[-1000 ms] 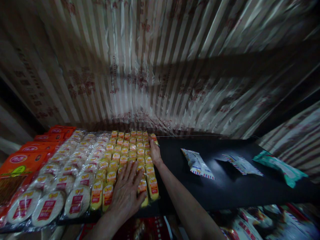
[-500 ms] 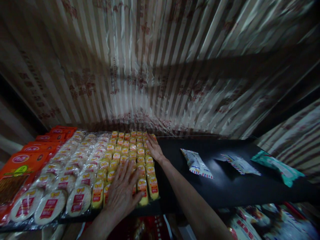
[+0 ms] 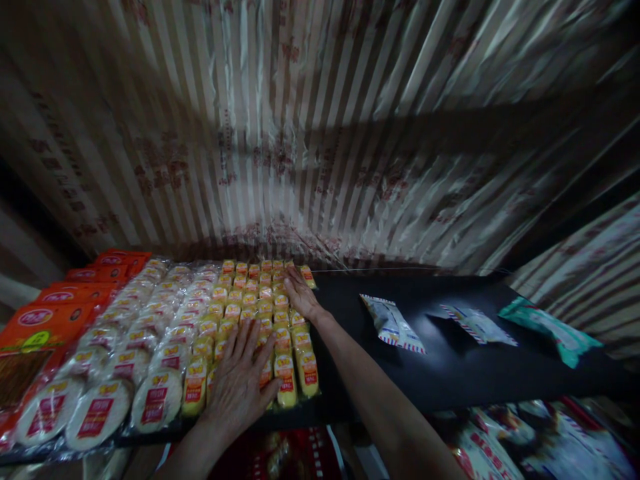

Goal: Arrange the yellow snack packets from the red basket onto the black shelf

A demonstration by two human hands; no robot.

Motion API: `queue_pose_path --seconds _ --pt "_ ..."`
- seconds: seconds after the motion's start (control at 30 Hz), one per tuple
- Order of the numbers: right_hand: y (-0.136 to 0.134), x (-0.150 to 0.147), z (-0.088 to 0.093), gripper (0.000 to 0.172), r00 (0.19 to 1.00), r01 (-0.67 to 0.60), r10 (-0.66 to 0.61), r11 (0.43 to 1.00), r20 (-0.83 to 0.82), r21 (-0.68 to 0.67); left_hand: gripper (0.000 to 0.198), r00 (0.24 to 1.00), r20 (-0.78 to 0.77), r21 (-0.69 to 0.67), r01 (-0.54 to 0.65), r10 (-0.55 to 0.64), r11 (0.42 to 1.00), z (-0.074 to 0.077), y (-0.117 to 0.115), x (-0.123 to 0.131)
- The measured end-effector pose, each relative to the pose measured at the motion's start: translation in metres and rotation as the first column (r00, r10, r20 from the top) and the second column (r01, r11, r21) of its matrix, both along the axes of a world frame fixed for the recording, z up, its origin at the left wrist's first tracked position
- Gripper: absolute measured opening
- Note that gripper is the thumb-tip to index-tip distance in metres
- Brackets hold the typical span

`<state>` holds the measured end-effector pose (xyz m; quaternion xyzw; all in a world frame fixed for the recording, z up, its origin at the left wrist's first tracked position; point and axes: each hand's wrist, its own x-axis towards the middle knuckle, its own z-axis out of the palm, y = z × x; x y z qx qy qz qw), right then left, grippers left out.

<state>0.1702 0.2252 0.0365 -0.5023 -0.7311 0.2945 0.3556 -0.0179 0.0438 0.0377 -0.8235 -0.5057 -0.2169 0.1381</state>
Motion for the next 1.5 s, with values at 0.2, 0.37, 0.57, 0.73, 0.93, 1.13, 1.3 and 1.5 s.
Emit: queue_pose_path --seconds 0.2,0.37,0.57,0.73,0.93,1.13,1.3,1.5 --pt "-0.022 0.017 0.017 0.076 0.989 0.041 -0.040 0.999 -0.145 0.006 0.072 1.000 -0.022 -0.013 -0.008 0.007 1.000 0.007 -0.002 0.001" --pt "-0.075 0.036 0.008 0.069 0.943 0.101 -0.106 0.994 -0.316 -0.032 0.073 1.000 -0.006 -0.005 0.003 -0.003 1.000 0.012 -0.013 0.007" --pt "-0.107 0.025 -0.011 0.074 0.950 0.079 -0.112 0.989 -0.290 -0.124 0.077 0.999 -0.020 -0.019 0.048 -0.048 0.999 0.006 -0.024 0.015" --pt "-0.100 0.009 -0.015 0.079 0.946 0.069 -0.106 0.989 -0.305 -0.130 0.074 0.999 -0.019 -0.012 0.050 -0.050 0.999 0.001 -0.023 0.014" --pt "-0.099 0.006 -0.020 0.078 0.906 0.070 -0.116 0.989 -0.407 -0.127 0.072 0.999 -0.003 0.037 0.050 -0.050 0.998 -0.005 -0.021 0.014" --pt "-0.107 0.015 -0.024 0.073 0.829 0.099 -0.165 0.984 -0.535 -0.149 0.074 0.998 -0.012 0.028 0.057 -0.056 0.998 0.000 -0.025 0.015" --pt "-0.133 0.025 -0.019 0.073 0.844 0.144 -0.204 0.977 -0.495 -0.158 0.072 0.998 -0.015 0.029 0.065 -0.064 0.997 -0.003 -0.031 0.017" --pt "-0.148 0.014 -0.022 0.075 0.912 0.156 -0.202 0.976 -0.357 -0.155 0.067 0.998 0.003 0.039 0.062 -0.063 0.997 -0.012 -0.034 0.020"
